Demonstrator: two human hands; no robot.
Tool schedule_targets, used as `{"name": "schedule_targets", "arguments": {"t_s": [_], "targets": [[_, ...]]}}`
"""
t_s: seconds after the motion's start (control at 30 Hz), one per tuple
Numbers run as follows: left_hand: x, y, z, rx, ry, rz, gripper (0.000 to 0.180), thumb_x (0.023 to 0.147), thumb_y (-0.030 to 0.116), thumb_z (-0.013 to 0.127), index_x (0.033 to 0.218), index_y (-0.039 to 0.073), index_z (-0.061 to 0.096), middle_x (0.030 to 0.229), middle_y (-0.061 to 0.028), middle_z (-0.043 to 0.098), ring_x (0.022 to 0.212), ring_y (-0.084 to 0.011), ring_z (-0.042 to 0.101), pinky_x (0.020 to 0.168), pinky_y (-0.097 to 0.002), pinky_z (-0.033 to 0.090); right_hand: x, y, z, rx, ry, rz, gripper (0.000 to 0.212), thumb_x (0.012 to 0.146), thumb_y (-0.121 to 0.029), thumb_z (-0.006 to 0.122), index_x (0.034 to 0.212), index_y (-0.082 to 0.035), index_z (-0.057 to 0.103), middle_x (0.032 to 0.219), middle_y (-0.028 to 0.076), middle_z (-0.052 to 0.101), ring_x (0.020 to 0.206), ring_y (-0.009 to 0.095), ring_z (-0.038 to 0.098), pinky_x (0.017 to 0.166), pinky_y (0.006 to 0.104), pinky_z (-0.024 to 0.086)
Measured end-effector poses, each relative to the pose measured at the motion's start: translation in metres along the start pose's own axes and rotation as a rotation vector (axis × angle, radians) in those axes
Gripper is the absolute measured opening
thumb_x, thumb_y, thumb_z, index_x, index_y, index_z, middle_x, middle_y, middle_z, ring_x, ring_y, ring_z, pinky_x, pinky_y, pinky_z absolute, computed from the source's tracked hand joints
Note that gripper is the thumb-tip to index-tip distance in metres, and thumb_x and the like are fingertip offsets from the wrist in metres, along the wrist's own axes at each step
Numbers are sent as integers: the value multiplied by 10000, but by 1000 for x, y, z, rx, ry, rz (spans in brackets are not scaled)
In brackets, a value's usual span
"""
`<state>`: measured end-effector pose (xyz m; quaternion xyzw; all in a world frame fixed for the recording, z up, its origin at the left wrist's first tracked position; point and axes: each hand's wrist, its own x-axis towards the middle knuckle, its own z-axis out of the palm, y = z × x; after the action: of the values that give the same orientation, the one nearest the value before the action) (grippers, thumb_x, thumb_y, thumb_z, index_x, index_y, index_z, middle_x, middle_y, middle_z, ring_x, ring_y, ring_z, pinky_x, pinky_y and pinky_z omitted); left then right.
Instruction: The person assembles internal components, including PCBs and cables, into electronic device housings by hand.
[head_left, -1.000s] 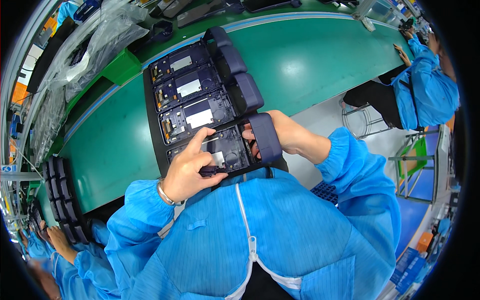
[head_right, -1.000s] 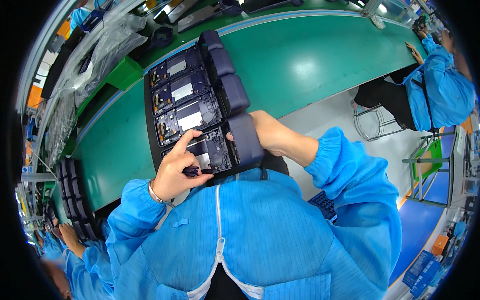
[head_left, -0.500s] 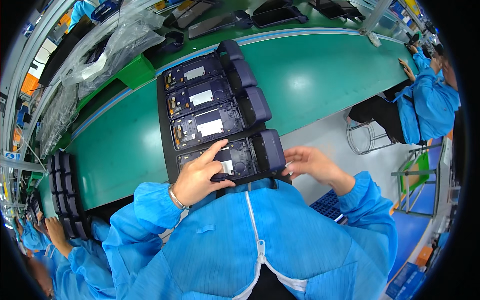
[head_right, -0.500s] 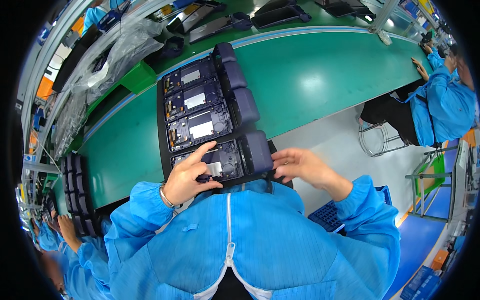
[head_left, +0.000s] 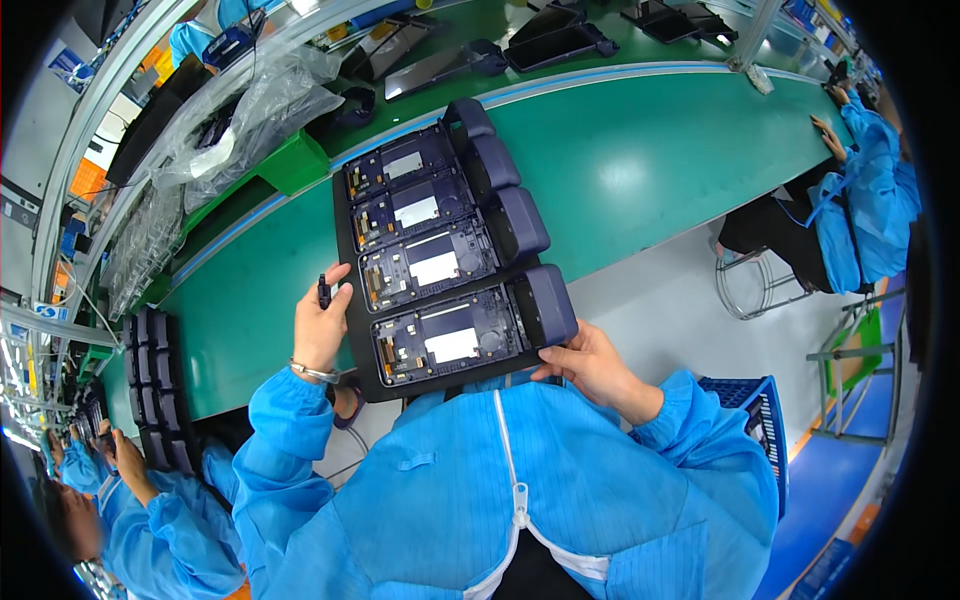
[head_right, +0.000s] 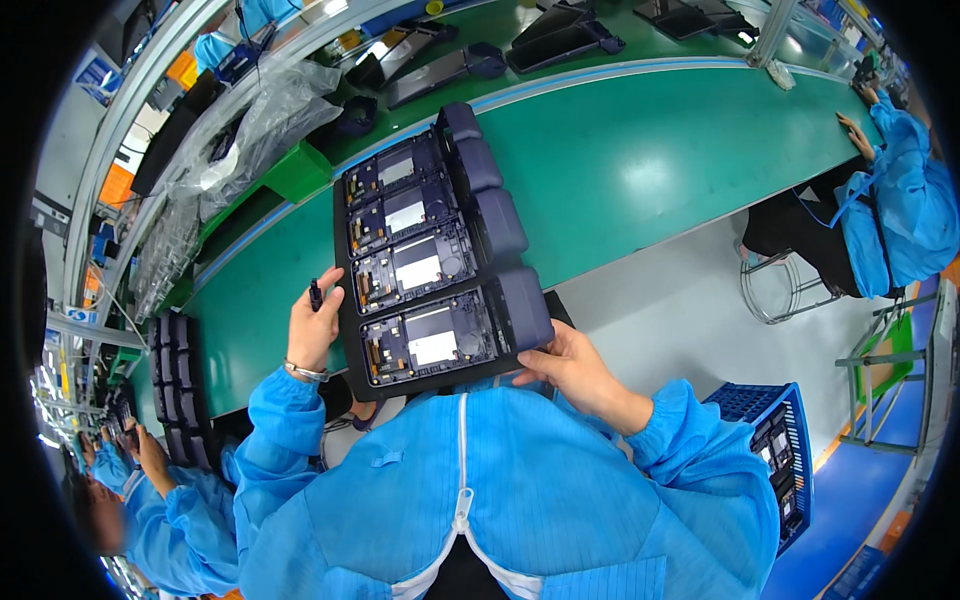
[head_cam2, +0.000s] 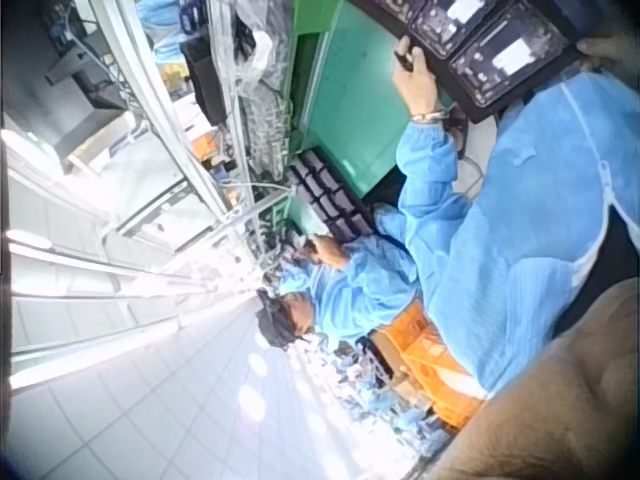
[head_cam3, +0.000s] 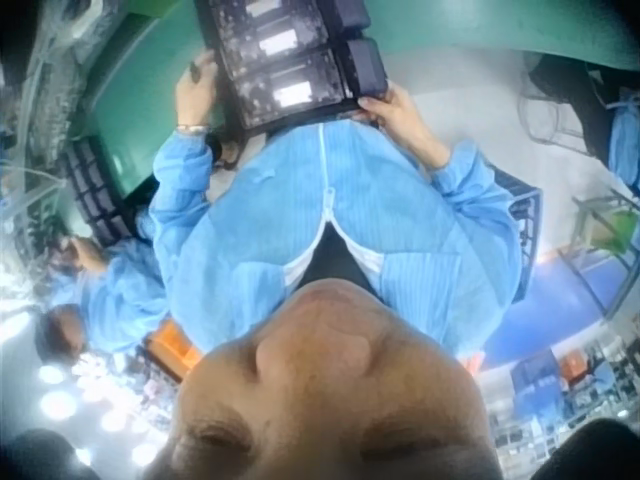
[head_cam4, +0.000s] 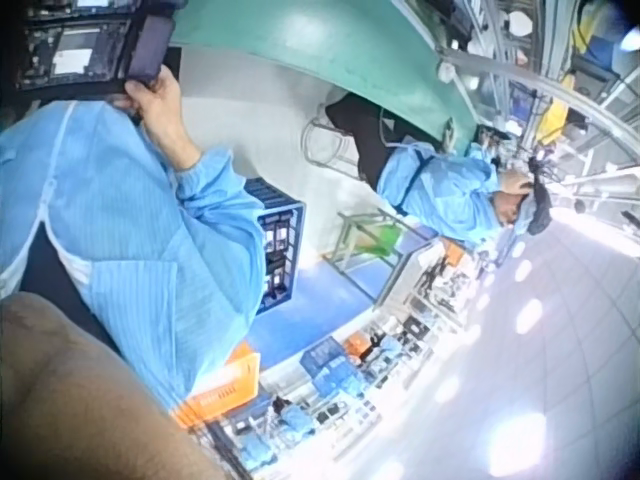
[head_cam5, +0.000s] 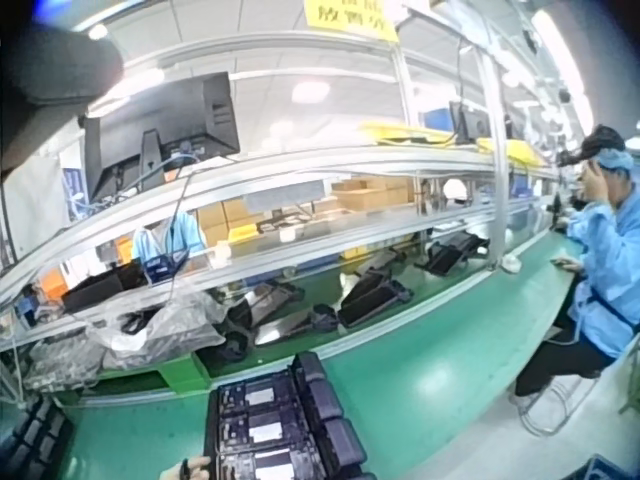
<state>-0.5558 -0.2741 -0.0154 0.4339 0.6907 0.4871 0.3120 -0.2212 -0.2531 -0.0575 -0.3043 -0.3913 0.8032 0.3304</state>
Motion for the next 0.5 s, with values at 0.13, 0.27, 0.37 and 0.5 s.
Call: {"name": "schedule_targets", "arguments": {"t_s": [0.13,0.27,0.37,0.5], "targets": [[1,-1,0,-147,-16,-39,220,841,40,546,1047,50,622,1260,-82,499,477,-20,387,388,-180,285,-4,7,5,-6,70,-84,278,829,19,522,1101,5,465,1028,106,584,849,190,603,700,301,528],[7,-6,-14,-233,-134,-30,205,834,0,516,999,30,635,1285,-100,475,459,-15,367,373,-182,260,-6,28,28,115,238,-272,246,843,-12,496,1089,2,486,1008,97,588,850,192,597,689,320,516],[17,-26,-32,-351,-264,-43,201,828,-8,507,985,9,631,1318,-111,436,447,-17,364,363,-184,251,-1,50,54,121,374,-454,238,868,-63,475,1097,-4,492,1009,88,589,851,185,593,685,328,502],[33,-42,-48,-473,-502,2,216,816,1,509,996,5,629,1354,-131,383,449,-19,362,368,-184,249,9,86,98,130,567,-704,252,891,-118,478,1122,-15,475,1077,64,566,897,161,566,708,332,485]]}}
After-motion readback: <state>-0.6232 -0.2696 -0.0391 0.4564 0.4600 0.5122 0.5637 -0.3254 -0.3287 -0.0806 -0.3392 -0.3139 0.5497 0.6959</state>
